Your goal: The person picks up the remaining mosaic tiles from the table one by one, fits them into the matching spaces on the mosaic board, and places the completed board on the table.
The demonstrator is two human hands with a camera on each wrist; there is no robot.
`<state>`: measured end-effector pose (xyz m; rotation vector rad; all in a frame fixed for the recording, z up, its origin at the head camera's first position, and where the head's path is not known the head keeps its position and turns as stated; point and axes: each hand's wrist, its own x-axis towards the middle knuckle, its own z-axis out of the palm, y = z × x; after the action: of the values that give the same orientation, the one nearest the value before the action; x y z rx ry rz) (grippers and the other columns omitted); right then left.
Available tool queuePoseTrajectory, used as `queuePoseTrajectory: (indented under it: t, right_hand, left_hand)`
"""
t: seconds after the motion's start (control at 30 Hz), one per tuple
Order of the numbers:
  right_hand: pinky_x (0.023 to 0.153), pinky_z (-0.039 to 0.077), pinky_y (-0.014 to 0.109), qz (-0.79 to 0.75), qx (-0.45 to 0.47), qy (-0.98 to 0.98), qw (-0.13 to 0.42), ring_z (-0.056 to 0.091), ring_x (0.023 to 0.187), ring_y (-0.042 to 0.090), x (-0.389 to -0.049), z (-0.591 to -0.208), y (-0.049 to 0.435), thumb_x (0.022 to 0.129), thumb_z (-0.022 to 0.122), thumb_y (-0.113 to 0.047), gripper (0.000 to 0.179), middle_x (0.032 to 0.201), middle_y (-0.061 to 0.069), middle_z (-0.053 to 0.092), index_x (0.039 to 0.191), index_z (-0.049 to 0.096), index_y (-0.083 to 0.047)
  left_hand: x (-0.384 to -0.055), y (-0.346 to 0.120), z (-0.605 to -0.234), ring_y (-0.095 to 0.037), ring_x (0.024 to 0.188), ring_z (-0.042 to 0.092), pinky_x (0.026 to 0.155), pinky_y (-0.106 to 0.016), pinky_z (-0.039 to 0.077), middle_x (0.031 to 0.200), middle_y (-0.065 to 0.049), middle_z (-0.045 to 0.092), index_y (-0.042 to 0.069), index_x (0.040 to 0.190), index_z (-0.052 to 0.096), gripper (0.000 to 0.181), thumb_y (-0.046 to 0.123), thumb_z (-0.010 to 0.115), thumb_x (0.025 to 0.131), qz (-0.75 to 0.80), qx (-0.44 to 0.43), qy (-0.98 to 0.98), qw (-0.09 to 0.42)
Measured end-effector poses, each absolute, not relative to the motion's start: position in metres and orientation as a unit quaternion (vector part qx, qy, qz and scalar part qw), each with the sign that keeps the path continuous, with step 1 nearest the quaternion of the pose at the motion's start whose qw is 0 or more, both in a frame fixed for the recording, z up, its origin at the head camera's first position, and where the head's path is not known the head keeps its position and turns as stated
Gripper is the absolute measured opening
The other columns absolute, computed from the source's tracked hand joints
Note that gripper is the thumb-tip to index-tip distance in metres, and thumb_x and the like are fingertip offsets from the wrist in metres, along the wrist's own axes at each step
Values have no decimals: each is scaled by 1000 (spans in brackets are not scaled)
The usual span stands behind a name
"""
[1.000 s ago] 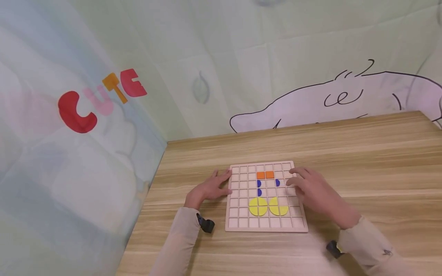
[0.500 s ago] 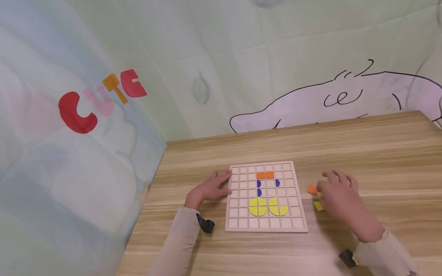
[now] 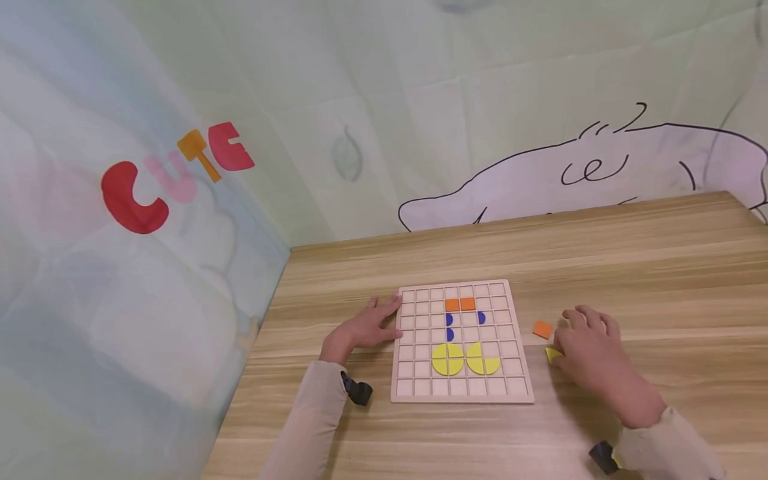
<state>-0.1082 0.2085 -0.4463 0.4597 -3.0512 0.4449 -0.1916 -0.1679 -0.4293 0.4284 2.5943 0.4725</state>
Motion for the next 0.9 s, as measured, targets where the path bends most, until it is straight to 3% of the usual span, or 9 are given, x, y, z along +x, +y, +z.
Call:
queuePoseTrajectory:
  t: [0.9]
  right_hand:
    - [88,29,70,152,147,-977,39,37,116,51,-107,-450,207,72,81,-20,36,118,33,53,62,46,-18]
  left_hand:
    - [-192,-169,-431,-32,149,-3,119,-54,8,161,6,10,22,154,19,72,37,57,95,175,146,946,232]
